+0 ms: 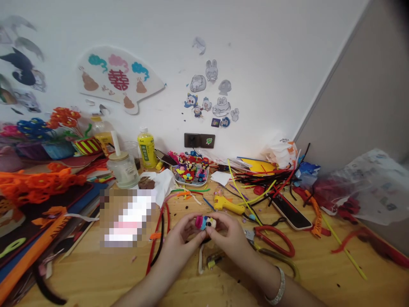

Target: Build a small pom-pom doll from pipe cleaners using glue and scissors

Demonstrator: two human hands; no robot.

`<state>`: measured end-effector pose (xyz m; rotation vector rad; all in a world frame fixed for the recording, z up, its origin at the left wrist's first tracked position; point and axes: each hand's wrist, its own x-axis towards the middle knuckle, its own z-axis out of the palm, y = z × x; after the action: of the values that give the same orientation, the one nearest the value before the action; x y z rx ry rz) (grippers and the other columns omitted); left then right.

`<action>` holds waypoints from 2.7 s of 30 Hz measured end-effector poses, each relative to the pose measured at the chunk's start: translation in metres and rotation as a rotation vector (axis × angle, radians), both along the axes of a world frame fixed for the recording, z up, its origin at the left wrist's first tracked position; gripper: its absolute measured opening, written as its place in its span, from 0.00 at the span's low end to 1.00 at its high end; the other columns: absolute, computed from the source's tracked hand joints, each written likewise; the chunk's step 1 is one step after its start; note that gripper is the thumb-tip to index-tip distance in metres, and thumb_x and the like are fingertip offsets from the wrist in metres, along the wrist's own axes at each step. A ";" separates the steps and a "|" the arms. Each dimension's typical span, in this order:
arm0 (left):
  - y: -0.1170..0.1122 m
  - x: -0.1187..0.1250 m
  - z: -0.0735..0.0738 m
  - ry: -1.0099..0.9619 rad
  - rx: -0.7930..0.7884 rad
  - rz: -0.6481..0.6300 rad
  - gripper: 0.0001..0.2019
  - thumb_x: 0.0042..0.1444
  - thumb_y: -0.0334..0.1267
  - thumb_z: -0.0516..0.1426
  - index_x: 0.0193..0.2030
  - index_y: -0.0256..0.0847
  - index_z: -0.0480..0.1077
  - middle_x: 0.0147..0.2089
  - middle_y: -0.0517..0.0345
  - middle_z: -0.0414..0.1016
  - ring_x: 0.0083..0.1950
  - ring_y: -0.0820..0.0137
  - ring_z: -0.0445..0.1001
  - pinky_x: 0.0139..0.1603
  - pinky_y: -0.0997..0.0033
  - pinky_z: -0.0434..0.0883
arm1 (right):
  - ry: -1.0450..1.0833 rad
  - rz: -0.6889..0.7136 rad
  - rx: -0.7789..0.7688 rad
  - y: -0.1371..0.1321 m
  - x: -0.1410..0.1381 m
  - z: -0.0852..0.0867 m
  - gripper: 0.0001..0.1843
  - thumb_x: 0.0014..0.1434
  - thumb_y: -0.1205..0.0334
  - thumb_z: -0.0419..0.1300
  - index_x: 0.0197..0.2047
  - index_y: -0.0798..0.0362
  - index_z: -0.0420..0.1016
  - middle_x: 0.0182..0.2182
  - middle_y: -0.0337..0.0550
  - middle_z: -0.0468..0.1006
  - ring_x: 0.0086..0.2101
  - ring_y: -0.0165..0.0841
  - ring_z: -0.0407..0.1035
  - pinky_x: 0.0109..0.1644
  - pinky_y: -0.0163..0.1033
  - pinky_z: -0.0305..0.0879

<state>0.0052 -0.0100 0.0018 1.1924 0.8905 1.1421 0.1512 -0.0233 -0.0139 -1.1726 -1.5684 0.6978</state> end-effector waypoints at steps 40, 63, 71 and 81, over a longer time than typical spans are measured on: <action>-0.010 -0.007 0.001 0.183 0.141 -0.072 0.08 0.54 0.38 0.52 0.40 0.44 0.68 0.41 0.59 0.73 0.45 0.69 0.71 0.47 0.73 0.68 | -0.667 -0.137 0.654 -0.009 0.008 0.007 0.12 0.52 0.63 0.54 0.41 0.54 0.63 0.32 0.46 0.73 0.34 0.37 0.67 0.40 0.44 0.66; 0.006 -0.008 -0.001 0.320 0.184 0.069 0.10 0.51 0.40 0.54 0.38 0.42 0.72 0.43 0.56 0.77 0.47 0.64 0.72 0.49 0.66 0.69 | -0.375 -0.077 0.214 -0.006 0.005 0.004 0.08 0.50 0.62 0.58 0.36 0.53 0.67 0.27 0.39 0.71 0.29 0.31 0.65 0.32 0.34 0.62; 0.006 -0.010 -0.003 0.398 0.250 0.056 0.09 0.51 0.38 0.54 0.38 0.41 0.73 0.41 0.55 0.78 0.45 0.64 0.74 0.47 0.65 0.70 | -0.338 -0.101 0.082 -0.007 -0.001 0.005 0.06 0.49 0.62 0.60 0.30 0.53 0.67 0.23 0.36 0.68 0.26 0.29 0.63 0.29 0.32 0.58; 0.008 -0.012 -0.003 0.427 0.326 0.063 0.10 0.53 0.38 0.53 0.40 0.44 0.74 0.44 0.55 0.77 0.47 0.63 0.72 0.50 0.63 0.68 | -0.066 -0.053 -0.101 0.005 0.003 -0.003 0.13 0.53 0.56 0.56 0.22 0.55 0.66 0.18 0.35 0.65 0.21 0.27 0.59 0.24 0.31 0.55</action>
<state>-0.0073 -0.0017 -0.0016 1.7288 1.0936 1.1303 0.1546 -0.0179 -0.0171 -1.3185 -1.5662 0.7165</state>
